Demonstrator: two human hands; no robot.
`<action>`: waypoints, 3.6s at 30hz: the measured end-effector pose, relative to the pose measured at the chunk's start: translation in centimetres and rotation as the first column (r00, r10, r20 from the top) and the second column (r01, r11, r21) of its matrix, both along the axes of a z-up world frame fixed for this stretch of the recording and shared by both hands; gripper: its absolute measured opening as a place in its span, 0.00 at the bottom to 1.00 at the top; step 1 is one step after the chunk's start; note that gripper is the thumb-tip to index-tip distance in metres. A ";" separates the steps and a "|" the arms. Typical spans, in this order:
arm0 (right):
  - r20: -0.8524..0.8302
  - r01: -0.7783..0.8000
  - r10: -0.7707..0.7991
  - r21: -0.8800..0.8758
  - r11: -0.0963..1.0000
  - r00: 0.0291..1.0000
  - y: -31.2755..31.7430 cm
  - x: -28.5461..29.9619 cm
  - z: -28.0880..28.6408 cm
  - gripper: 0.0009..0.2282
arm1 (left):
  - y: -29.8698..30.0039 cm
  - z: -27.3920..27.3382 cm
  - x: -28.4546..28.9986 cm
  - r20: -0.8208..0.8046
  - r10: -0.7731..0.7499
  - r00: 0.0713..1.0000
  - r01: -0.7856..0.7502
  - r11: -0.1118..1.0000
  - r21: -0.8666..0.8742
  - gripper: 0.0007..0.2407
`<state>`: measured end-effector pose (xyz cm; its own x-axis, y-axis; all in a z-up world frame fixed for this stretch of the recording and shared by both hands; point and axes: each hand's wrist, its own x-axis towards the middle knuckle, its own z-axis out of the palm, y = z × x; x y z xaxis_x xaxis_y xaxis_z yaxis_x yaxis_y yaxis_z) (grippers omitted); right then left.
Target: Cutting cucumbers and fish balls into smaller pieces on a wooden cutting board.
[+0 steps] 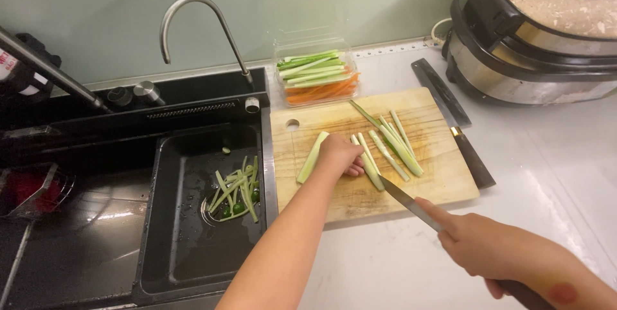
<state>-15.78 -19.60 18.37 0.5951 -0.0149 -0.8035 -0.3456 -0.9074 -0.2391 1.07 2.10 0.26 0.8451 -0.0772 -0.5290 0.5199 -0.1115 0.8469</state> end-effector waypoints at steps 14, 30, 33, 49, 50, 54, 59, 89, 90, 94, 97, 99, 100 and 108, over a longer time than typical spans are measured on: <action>0.010 0.131 -0.133 0.121 0.984 0.991 -0.3 1.3 -1.9 0.32 | 0.9 -2.7 0.7 0.001 -0.075 0.997 0.075 0.993 -0.095 0.07; 0.217 0.017 -0.029 0.058 0.998 0.976 7.4 4.2 -2.2 0.29 | 1.2 -0.4 0.0 -0.032 -0.102 0.994 0.100 0.993 -0.058 0.05; 0.227 -0.013 0.006 0.027 1.000 0.974 7.5 4.2 -2.5 0.29 | 1.1 -0.6 0.0 -0.037 -0.094 0.995 0.092 0.994 -0.058 0.04; 0.244 0.180 -0.156 -0.079 0.980 0.957 4.3 4.3 -2.4 0.29 | 1.0 0.1 -0.2 -0.080 -0.094 0.992 0.090 0.995 -0.043 0.04; 0.276 0.173 -0.163 -0.012 0.985 0.947 4.5 4.3 -2.7 0.29 | 1.0 0.5 -0.4 -0.074 -0.094 0.993 0.091 0.995 -0.034 0.04; 0.451 0.051 -0.061 0.035 0.998 0.890 6.4 6.0 -4.1 0.31 | 1.1 0.9 -0.7 -0.059 -0.067 0.996 0.064 0.997 -0.044 0.05; 0.833 -0.189 0.212 -0.132 0.973 0.511 6.5 11.9 -11.9 0.36 | 1.1 0.3 -0.8 -0.030 -0.058 0.998 0.056 0.997 -0.054 0.05; 0.829 -0.203 0.333 -0.269 0.942 0.449 9.1 17.4 -13.7 0.38 | 1.4 1.3 -1.5 -0.048 -0.025 0.999 0.022 0.998 -0.063 0.06; 0.809 -0.191 0.324 -0.262 0.946 0.490 9.0 17.3 -13.8 0.38 | 1.4 1.2 -1.5 -0.050 -0.029 0.998 0.026 0.998 -0.060 0.06; 0.822 -0.178 0.290 -0.231 0.957 0.491 9.1 16.8 -13.2 0.36 | 1.4 1.6 -1.7 -0.047 -0.014 0.999 0.013 0.999 -0.036 0.06; 0.794 -0.175 0.299 -0.243 0.954 0.529 9.0 16.4 -13.1 0.37 | 1.2 1.3 -1.6 -0.053 -0.021 0.998 0.019 0.999 -0.037 0.07; 0.810 -0.183 0.311 -0.252 0.950 0.497 8.9 16.3 -13.5 0.39 | 1.3 1.3 -1.7 -0.051 -0.021 0.998 0.019 0.999 -0.043 0.07; 0.810 -0.184 0.310 -0.251 0.950 0.497 8.5 16.2 -13.4 0.39 | 1.4 1.1 -1.7 -0.051 -0.021 0.998 0.018 0.999 -0.043 0.07; 0.935 -0.193 0.144 -0.084 0.978 0.325 3.6 12.0 -12.3 0.28 | 1.3 1.4 -1.9 -0.022 -0.003 1.000 0.001 0.998 -0.068 0.04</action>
